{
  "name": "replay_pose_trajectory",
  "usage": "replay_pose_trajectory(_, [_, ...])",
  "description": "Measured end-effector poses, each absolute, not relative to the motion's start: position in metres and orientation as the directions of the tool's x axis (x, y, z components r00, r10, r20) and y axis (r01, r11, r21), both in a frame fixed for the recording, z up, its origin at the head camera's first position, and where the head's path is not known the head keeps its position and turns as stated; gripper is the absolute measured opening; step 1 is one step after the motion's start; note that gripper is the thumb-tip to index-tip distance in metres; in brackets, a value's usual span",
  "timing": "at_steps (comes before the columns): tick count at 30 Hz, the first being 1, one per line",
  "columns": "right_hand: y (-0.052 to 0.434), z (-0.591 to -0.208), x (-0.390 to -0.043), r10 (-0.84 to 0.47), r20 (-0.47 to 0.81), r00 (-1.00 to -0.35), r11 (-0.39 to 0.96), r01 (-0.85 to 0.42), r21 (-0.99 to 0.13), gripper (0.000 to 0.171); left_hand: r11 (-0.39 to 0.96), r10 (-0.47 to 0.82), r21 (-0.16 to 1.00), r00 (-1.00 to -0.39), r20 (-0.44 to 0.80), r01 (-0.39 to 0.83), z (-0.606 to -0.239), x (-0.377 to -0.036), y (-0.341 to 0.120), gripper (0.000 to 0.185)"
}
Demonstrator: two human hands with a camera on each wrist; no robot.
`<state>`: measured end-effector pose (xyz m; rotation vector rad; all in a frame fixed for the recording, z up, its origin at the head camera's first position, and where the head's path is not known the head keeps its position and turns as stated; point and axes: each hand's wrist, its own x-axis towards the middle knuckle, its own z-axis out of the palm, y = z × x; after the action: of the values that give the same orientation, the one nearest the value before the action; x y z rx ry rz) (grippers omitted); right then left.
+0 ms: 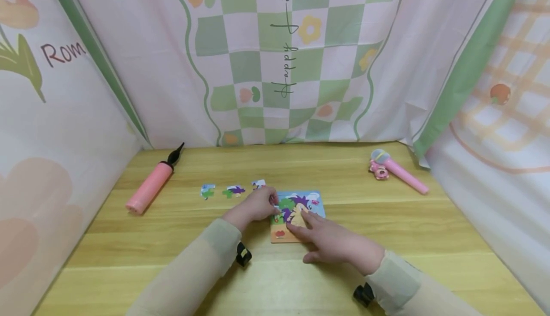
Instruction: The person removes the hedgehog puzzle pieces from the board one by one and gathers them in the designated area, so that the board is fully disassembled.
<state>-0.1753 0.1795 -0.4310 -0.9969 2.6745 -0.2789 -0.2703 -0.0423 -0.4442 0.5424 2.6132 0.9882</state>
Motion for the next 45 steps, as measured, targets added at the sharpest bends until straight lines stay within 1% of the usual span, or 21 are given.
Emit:
replay_pose_trajectory(4, [0.179,-0.430,-0.175,-0.661,-0.189,-0.726,0.745,-0.606,-0.279,0.079,0.672,0.460,0.696,-0.879,-0.124,0.254,-0.443,-0.269,-0.043,0.011])
replay_pose_trajectory(11, [0.180,-0.428,-0.174,-0.657,-0.195,-0.729,0.748,-0.597,-0.288,0.079,0.636,0.472,0.730,-0.875,-0.110,0.252,-0.442,-0.268,-0.046,0.013])
replay_pose_trajectory(13, [0.179,-0.428,-0.174,-0.658,-0.192,-0.728,0.747,-0.598,-0.289,0.079,0.629,0.464,0.732,-0.882,-0.084,0.262,-0.441,-0.268,-0.048,0.013])
replay_pose_trajectory(16, [0.179,-0.430,-0.176,-0.654,-0.189,-0.732,0.750,-0.595,-0.288,0.079,0.611,0.428,0.743,-0.903,-0.022,0.272,-0.436,-0.268,-0.054,0.008])
replay_pose_trajectory(20, [0.178,-0.432,-0.176,-0.644,-0.200,-0.739,0.759,-0.583,-0.291,0.080,0.590,0.339,0.777,-0.941,0.010,0.220,-0.422,-0.270,-0.072,0.002])
replay_pose_trajectory(22, [0.178,-0.432,-0.176,-0.635,-0.214,-0.742,0.766,-0.571,-0.295,0.081,0.583,0.295,0.793,-0.955,-0.006,0.175,-0.414,-0.271,-0.086,0.004])
replay_pose_trajectory(25, [0.177,-0.432,-0.175,-0.625,-0.228,-0.746,0.774,-0.557,-0.300,0.081,0.589,0.243,0.796,-0.970,-0.007,0.142,-0.409,-0.272,-0.115,0.005])
replay_pose_trajectory(30, [0.177,-0.431,-0.175,-0.622,-0.222,-0.751,0.776,-0.552,-0.305,0.080,0.642,0.190,0.759,-0.982,-0.019,0.110,-0.409,-0.272,-0.172,0.009])
replay_pose_trajectory(33, [0.178,-0.430,-0.175,-0.622,-0.220,-0.752,0.776,-0.551,-0.308,0.080,0.681,0.204,0.724,-0.978,-0.042,0.110,-0.413,-0.268,-0.203,0.010])
replay_pose_trajectory(37, [0.179,-0.430,-0.174,-0.621,-0.219,-0.753,0.775,-0.548,-0.313,0.080,0.722,0.256,0.685,-0.957,-0.134,0.097,-0.414,-0.259,-0.230,0.008])
replay_pose_trajectory(41, [0.179,-0.430,-0.174,-0.619,-0.221,-0.754,0.777,-0.548,-0.310,0.080,0.754,0.278,0.653,-0.936,-0.217,0.073,-0.414,-0.251,-0.245,0.008])
replay_pose_trajectory(45, [0.178,-0.428,-0.174,-0.617,-0.224,-0.755,0.779,-0.543,-0.314,0.080,0.781,0.262,0.621,-0.937,-0.232,0.065,-0.423,-0.252,-0.250,0.007])
